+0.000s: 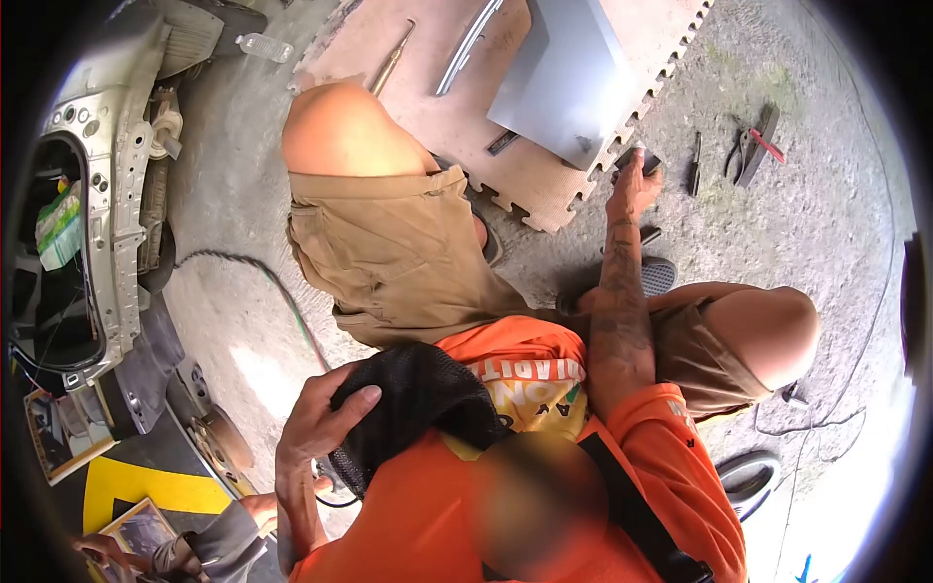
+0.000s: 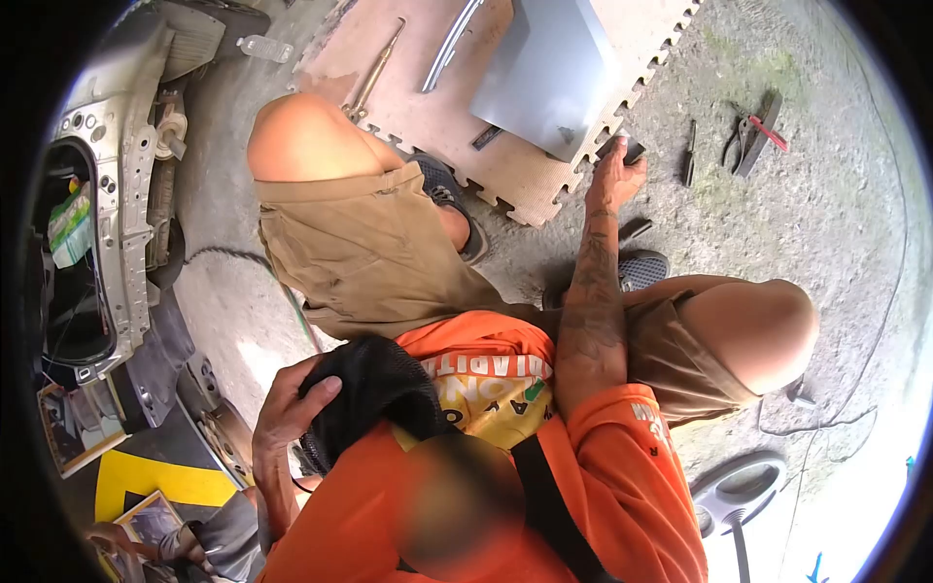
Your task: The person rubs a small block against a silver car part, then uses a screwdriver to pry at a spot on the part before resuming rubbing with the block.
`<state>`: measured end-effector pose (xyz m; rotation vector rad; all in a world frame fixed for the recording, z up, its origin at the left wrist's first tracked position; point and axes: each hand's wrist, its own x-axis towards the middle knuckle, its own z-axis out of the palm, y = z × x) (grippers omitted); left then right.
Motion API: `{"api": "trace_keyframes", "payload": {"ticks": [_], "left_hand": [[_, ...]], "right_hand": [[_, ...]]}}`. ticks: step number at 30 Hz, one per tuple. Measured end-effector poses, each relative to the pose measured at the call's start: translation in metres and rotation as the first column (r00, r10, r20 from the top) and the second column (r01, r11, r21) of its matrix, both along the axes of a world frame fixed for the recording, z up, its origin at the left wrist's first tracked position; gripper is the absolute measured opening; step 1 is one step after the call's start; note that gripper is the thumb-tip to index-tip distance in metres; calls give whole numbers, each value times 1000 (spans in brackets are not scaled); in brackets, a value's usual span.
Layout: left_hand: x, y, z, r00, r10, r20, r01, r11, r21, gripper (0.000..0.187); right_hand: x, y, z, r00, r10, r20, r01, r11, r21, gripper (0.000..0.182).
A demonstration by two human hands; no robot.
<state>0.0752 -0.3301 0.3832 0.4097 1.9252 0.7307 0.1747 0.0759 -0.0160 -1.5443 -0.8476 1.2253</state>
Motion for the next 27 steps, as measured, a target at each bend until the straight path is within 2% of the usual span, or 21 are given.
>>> {"api": "trace_keyframes", "payload": {"ticks": [4, 6, 7, 10, 13, 16, 18, 19, 21, 26, 27], "left_hand": [[-4, 6, -4, 998, -65, 20, 64, 998, 17, 37], [-8, 9, -5, 995, -94, 36, 94, 995, 27, 37], [-9, 9, -5, 993, -111, 47, 110, 993, 33, 37], [-9, 10, -6, 994, -100, 38, 98, 994, 39, 36], [-11, 9, -8, 995, -91, 49, 89, 995, 43, 35], [-14, 10, -9, 992, -114, 52, 113, 993, 22, 37], [-15, 9, -11, 992, -113, 54, 112, 994, 18, 37], [-16, 9, -12, 992, -114, 52, 113, 993, 16, 36], [-15, 12, -13, 993, -106, 52, 104, 994, 39, 35], [-22, 12, -15, 990, -104, 97, 103, 994, 20, 37], [-27, 15, -13, 979, -190, 69, 191, 982, -8, 37]], "right_hand": [[7, 4, -12, 1000, -21, -12, 21, 1000, 20, 55], [14, 6, -21, 999, 38, 2, -38, 999, -8, 68], [15, 6, -25, 999, 35, 6, -35, 999, -8, 68], [17, 7, -36, 998, 6, 70, -2, 998, -67, 78], [19, 9, -43, 998, 36, 48, -32, 997, -74, 84], [18, 8, -41, 993, 39, 109, -32, 997, -68, 81], [18, 5, -32, 996, 34, 87, -31, 999, -44, 65], [17, 2, -20, 995, 35, 90, -31, 998, -45, 65], [15, -4, 1, 1000, 14, 9, -13, 998, -57, 50], [16, -2, -1, 1000, 4, -28, -5, 1000, -29, 42], [16, -2, -8, 1000, 7, -11, -7, 1000, -21, 41]]}}
